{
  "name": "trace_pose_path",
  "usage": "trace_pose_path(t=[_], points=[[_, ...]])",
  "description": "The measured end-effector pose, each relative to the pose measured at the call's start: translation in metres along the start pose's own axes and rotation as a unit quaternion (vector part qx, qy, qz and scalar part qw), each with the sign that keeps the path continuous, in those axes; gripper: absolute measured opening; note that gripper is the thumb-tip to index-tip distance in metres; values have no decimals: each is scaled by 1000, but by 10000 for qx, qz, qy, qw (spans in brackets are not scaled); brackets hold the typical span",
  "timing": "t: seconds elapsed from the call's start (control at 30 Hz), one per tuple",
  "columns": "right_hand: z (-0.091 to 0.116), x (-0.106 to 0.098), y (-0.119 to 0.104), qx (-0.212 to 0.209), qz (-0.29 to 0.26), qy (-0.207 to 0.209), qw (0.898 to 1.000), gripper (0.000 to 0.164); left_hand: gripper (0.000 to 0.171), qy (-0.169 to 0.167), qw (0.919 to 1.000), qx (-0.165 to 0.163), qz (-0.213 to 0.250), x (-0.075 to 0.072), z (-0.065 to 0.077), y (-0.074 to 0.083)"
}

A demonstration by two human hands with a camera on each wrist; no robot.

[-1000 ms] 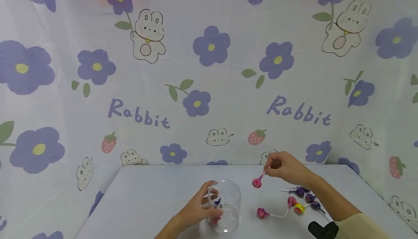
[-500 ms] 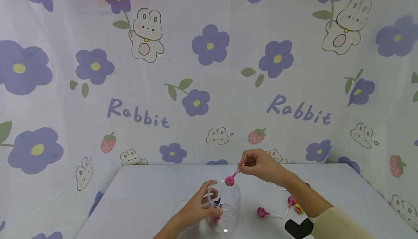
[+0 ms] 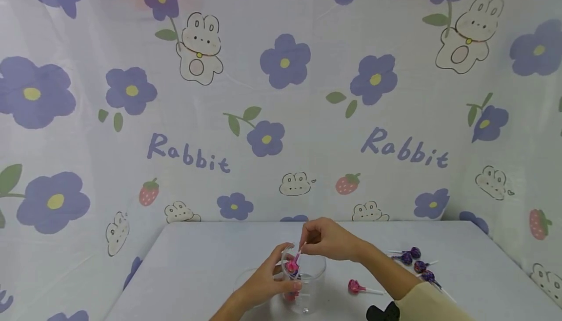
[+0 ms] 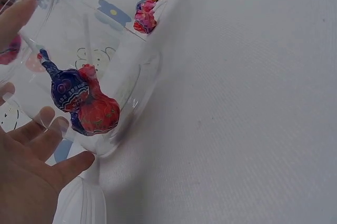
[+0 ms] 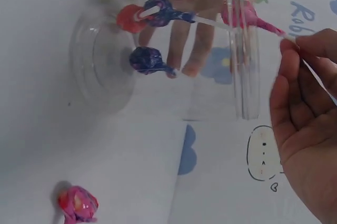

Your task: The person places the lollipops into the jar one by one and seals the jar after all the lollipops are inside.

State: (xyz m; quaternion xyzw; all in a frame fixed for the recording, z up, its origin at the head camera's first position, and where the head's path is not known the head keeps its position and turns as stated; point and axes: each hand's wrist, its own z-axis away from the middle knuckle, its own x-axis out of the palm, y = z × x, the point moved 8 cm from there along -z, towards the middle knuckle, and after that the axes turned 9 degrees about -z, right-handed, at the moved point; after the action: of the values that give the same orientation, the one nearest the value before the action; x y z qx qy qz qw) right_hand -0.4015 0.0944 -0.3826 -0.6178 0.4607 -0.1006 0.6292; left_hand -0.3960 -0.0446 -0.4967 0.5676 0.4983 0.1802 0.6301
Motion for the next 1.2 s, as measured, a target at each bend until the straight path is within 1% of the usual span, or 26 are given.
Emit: trace_pose_path(t=[0.13,0.2,0.27,0.4,0.6,0.73,0.97,1.2], points=[[2,9,1,95,398,-624,9972,6,88,-46,10000,71,22,0,0,0],[3,11,-1,69,542,-787,9954,8,88,-51,9999,117,35,-1,0,0],[3,10,-2,15,544,-853,9949,8,89,-50,9999,140,23,-1,0,0],[5,8,-4,-22,528,-740,9959,8,89,-47,10000,80,22,-1,0,-1],[9,7,-5,76,423,-519,9977,7,89,-50,10000,59,30,0,1,2],[10,6,-5,125,422,-509,9977,7,89,-45,10000,43,5,0,2,3],[10,7,-5,100,418,-564,9975,8,88,-26,10000,-22,-34,0,0,-2],[12,1,-4,-14,634,-545,9965,9,89,-41,10000,-42,-40,-1,0,1]])
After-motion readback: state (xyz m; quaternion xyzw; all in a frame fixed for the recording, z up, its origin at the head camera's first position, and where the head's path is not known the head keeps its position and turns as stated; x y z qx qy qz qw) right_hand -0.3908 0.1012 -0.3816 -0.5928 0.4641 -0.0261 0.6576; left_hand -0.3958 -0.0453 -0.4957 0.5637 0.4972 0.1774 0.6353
